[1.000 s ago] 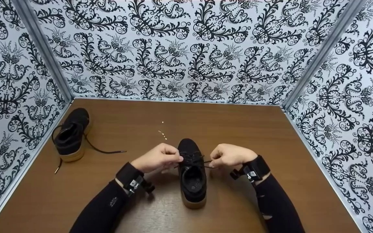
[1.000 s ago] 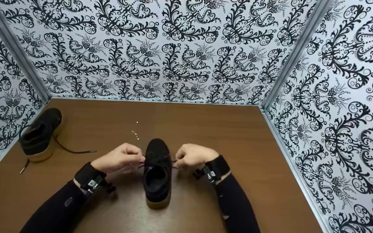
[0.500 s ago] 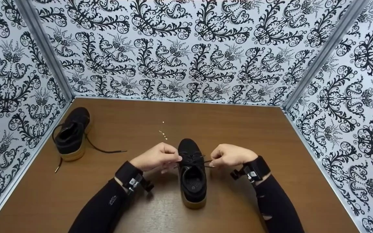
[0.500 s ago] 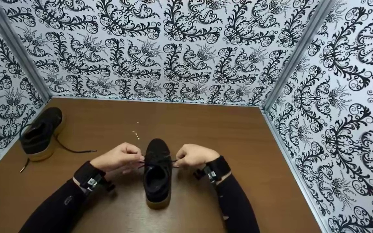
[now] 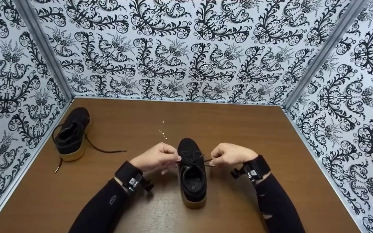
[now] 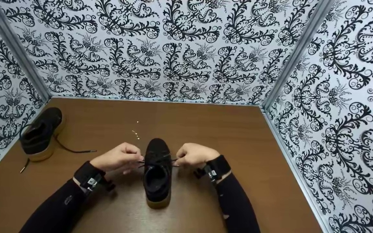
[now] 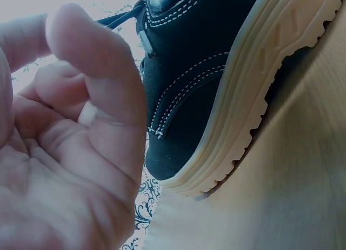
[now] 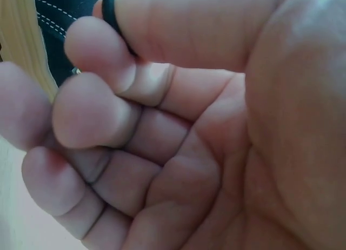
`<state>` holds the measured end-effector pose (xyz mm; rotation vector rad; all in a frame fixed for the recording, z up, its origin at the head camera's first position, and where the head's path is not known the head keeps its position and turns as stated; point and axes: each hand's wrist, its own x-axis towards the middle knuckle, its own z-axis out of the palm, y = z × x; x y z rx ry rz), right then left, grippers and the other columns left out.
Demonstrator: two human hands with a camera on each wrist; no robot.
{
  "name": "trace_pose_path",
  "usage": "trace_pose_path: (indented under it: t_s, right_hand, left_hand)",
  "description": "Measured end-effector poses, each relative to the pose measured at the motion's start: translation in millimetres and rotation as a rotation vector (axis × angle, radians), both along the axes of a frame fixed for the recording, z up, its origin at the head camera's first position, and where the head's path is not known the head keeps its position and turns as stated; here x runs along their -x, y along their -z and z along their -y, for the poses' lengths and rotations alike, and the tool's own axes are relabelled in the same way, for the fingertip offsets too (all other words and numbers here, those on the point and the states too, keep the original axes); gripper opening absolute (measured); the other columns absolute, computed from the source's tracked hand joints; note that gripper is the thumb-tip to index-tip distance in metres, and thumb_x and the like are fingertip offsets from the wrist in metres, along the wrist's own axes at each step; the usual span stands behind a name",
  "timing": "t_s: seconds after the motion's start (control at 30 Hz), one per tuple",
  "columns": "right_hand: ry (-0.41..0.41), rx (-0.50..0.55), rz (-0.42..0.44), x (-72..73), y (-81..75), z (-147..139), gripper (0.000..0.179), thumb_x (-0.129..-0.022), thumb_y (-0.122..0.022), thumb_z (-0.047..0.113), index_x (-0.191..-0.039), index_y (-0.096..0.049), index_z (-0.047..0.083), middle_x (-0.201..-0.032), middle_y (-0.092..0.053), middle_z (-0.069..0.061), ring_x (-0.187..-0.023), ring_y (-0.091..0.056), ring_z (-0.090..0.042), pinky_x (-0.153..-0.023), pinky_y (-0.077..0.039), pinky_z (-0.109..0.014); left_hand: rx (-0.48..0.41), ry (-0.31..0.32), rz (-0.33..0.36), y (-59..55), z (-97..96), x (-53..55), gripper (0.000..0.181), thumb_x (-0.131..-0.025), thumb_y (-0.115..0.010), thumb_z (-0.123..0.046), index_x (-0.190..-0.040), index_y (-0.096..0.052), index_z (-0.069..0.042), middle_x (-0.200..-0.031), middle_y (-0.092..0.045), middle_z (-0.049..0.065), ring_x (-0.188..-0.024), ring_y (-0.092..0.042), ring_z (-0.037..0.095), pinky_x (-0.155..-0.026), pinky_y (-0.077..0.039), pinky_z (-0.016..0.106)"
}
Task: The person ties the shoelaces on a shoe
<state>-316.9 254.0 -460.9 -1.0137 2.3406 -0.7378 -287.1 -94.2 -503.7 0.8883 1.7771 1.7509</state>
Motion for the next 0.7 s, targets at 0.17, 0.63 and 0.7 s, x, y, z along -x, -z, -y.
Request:
trace_pose_path:
  t_s: [0.17,0.63,0.7]
  right_hand:
    - [-0.016,0.004,0.003,0.3,-2.2,1,0.043,-0.104,-0.074,0.034,-0.068,-0.055,0.019,-0.070,-0.051,0.013,-0.059,-0.045,-0.005,-0.057,-0.035,-0.024]
    - [0.005,-0.042,0.017,-9.1,-3.5,8,0.034,-0.100,-0.080,0.056,-0.084,-0.080,0.026,-0.080,-0.074,0.002,-0.064,-0.050,-0.004,-0.059,-0.039,-0.025]
    - [0.002,-0.058,0.013,-11.3,-2.4,11,0.035,-0.099,-0.081,0.057,-0.084,-0.078,0.025,-0.076,-0.071,0.009,-0.064,-0.052,-0.004,-0.060,-0.042,-0.025]
  left_hand:
    - [0.007,0.028,0.054,2.5,2.2,1.0,0.039,-0.112,-0.067,-0.015,-0.086,-0.054,0.011,-0.070,-0.052,0.002,-0.052,-0.045,0.019,-0.050,-0.052,0.026]
    - [0.261,-0.037,0.078,-11.8,6.5,-3.6,0.043,-0.106,-0.078,-0.037,-0.122,-0.063,0.000,-0.092,-0.073,0.012,-0.067,-0.067,0.018,-0.059,-0.061,0.031]
    - [0.347,-0.042,0.078,-15.0,3.3,-7.1,0.047,-0.104,-0.081,-0.042,-0.118,-0.065,0.000,-0.093,-0.076,0.021,-0.064,-0.068,0.018,-0.061,-0.061,0.032]
